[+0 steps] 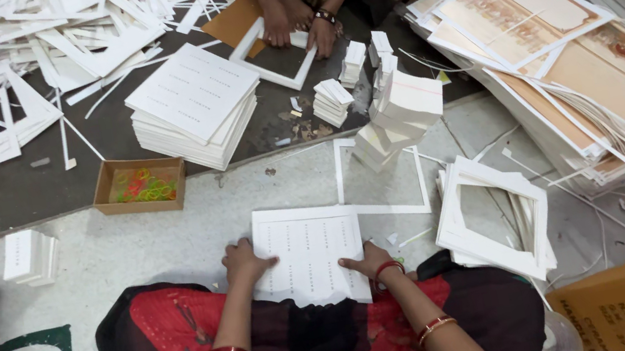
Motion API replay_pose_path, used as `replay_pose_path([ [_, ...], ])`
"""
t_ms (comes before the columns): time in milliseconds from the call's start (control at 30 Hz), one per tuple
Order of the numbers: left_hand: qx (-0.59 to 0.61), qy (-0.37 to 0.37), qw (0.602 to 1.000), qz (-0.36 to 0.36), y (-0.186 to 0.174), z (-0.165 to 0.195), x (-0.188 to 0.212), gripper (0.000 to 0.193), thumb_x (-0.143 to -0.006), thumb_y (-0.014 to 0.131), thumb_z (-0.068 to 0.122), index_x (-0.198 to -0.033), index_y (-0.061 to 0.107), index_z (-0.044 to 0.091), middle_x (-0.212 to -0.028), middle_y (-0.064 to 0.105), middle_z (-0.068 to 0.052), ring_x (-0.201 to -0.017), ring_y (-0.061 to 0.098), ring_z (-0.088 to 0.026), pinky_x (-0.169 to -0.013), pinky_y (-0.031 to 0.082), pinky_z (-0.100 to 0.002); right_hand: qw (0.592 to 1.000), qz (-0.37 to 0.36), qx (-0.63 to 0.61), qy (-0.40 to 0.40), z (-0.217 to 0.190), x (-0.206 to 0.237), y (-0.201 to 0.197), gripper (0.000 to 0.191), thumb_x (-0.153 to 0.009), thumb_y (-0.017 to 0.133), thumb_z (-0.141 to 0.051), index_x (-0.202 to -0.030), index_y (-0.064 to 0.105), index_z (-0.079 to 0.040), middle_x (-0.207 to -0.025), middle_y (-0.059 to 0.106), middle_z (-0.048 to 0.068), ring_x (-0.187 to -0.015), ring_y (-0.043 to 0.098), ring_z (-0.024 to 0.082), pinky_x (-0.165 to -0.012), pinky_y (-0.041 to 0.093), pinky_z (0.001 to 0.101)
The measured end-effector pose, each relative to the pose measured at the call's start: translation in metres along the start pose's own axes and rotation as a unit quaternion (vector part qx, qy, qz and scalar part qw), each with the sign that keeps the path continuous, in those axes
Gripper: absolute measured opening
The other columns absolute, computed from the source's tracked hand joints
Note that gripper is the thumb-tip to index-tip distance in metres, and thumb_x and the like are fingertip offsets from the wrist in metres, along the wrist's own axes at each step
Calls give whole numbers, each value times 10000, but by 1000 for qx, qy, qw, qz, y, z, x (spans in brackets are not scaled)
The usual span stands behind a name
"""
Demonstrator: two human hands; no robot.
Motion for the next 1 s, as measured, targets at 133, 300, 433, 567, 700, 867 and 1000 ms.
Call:
replay_pose_path([
  [133,90,58,993,43,-15,1,-16,867,-735,901,508,-1416,561,92,-1363,583,-232,-1225,625,-390,-1025,540,-446,999,-10,30,8,-8,-2,2,968,-716,782,-713,-1296,598,39,-1268,684,248,-1196,673,347,-1030,517,399],
  [300,1,8,1000,-7,-14,17,-18,891,-795,839,335,-1554,387,219,-1391,553,-175,-1254,585,-389,-990,523,-518,999,-20,48,1,-12,-5,1,951,-722,783,-700,-1313,591,20,-1287,673,243,-1210,661,353,-1037,512,404],
  [433,-90,66,993,23,-22,61,-26,650,-951,612,124,-1542,366,239,-1484,425,-199,-1210,592,-391,-918,538,-518,999,-11,19,-40,-12,-6,-4,927,-717,802,-655,-1352,577,-18,-1284,684,221,-1215,657,344,-1036,506,400],
  [567,-188,102,976,-40,-17,88,-39,445,-971,599,89,-1407,568,176,-1433,538,-148,-1263,620,-333,-956,560,-470,997,-29,-15,-65,-7,-4,-9,897,-723,806,-616,-1374,568,-47,-1285,694,191,-1200,670,326,-1026,514,392],
  [700,-232,104,964,-82,-23,100,-49,390,-953,616,101,-1330,670,181,-1284,730,-105,-1203,717,-296,-930,606,-441,998,-62,-12,-17,1,-6,-16,902,-733,813,-603,-1399,546,-56,-1285,690,192,-1173,695,323,-1017,533,389],
  [867,-219,118,960,-130,-54,94,-53,823,-628,995,222,-1339,581,237,-1373,550,-89,-1284,566,-333,-1007,527,-457,992,-91,-50,-71,-3,-43,-28,897,-681,817,-572,-1378,572,-63,-1277,703,175,-1174,690,308,-990,551,395],
  [1000,-130,191,970,-73,-55,79,-74,843,-574,1006,218,-1305,587,237,-1325,547,-103,-1263,534,-356,-1015,501,-453,990,-89,5,-109,-12,-71,-34,885,-715,855,-583,-1350,585,-27,-1290,673,203,-1227,634,328,-1041,501,399],
])
Point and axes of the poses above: each hand's wrist, its own x-axis away from the middle knuckle, its own y-axis out of the palm, z = x × y, the point moved 5 cm from there along -x, towards the middle knuckle
